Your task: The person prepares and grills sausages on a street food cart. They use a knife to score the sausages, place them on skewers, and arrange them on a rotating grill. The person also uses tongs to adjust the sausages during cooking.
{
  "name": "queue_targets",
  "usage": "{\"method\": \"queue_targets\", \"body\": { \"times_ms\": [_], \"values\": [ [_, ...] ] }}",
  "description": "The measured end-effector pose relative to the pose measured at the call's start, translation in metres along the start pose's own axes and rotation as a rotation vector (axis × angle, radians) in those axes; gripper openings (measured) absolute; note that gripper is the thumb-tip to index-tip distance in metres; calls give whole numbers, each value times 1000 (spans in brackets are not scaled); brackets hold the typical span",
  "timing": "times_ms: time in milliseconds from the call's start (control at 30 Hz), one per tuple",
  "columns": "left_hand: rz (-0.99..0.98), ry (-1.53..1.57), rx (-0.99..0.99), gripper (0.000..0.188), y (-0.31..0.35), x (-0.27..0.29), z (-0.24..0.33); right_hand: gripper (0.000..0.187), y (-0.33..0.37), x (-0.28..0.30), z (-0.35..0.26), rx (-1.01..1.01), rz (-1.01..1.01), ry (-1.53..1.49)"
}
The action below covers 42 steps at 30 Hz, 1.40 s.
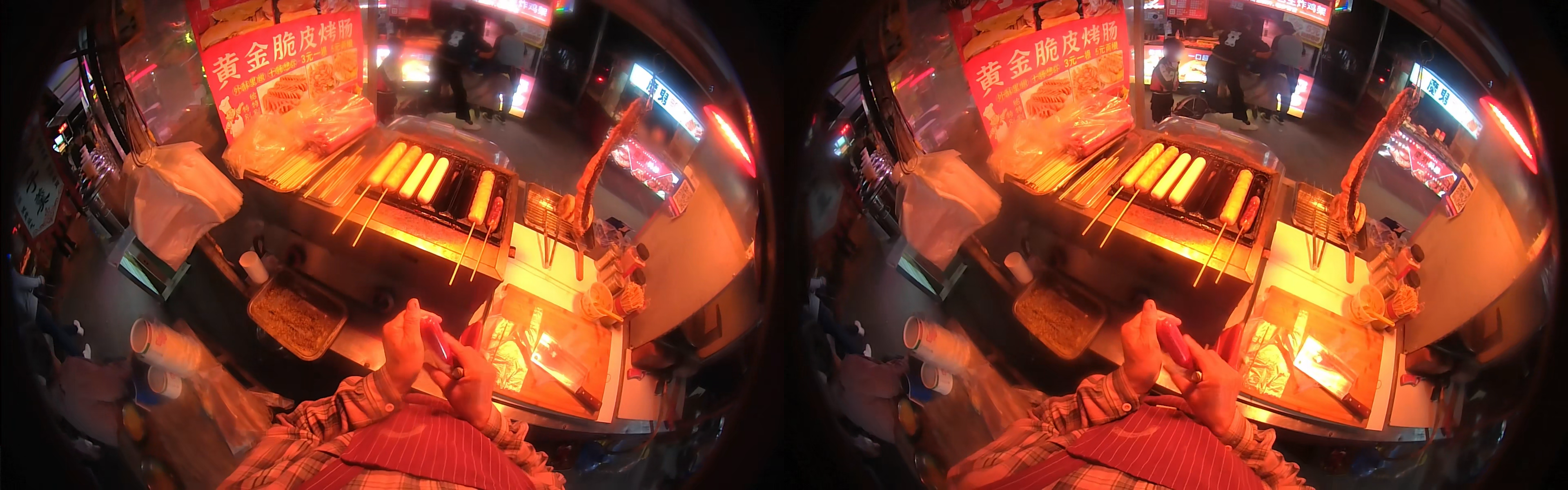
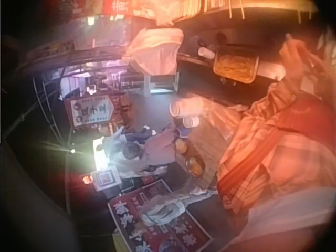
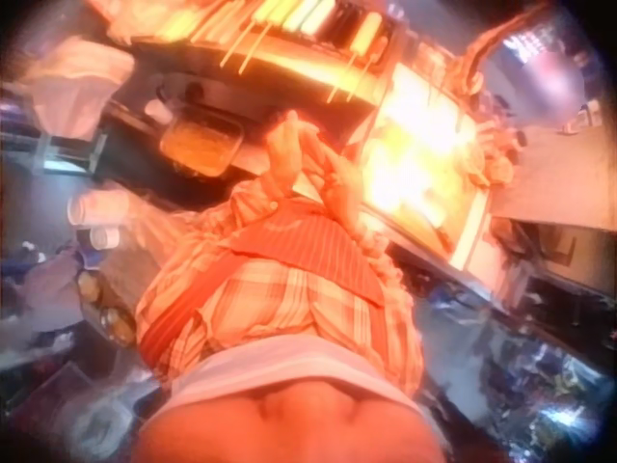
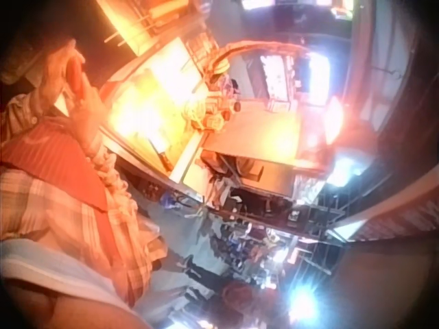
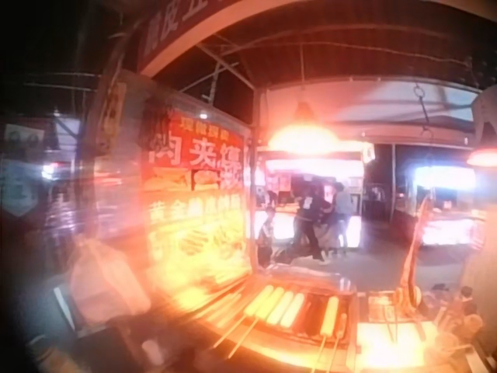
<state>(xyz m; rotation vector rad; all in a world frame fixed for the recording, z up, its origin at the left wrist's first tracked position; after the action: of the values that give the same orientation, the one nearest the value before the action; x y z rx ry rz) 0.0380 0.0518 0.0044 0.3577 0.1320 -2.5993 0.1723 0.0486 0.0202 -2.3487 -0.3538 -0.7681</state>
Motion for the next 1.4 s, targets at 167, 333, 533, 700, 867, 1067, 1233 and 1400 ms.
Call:
{"method": "queue_targets", "body": {
  "times_ms": [167, 333, 533, 700, 867, 1067, 1233, 1400],
  "values": [
    [-12, 86, 82, 51, -4, 0, 1, 30, 7, 3, 13, -745, -469, -1331],
    [-30, 117, 14, 47, -11, 5, -13, 24, 12, 3, 22, -693, -390, -1194],
    [94, -265, -355, 39, -11, 5, -5, 25, -3, 5, 8, -380, -19, -269],
    [-331, 130, -51, 33, -1, 9, 6, 28, 0, -8, 31, -592, -184, -595],
    [-304, 462, 166, 32, -11, 9, 3, 32, 14, -1, 33, -886, -350, -1382],
    [-375, 359, 114, 27, -9, 16, -1, 26, 18, 0, 36, -875, -203, -1358],
    [-617, 77, -63, 20, 12, 8, 18, 24, 3, 0, 43, -835, -254, -1036],
    [-567, 254, 20, 25, 8, 20, 20, 35, 9, 1, 54, -899, -410, -1199]
  ]
}}
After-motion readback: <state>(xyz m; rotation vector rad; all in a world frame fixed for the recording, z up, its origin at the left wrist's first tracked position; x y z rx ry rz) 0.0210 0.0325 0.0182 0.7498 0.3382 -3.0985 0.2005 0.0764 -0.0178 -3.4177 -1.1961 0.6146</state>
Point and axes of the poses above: each hand's wrist, its own y-axis away from the middle knuckle, its own x-axis out of the back of the hand, z = x × y, the point moved 1 cm from there along -y, towards the middle knuckle, and after that the axes turned 3 degrees about x, right-handed, at the moved point
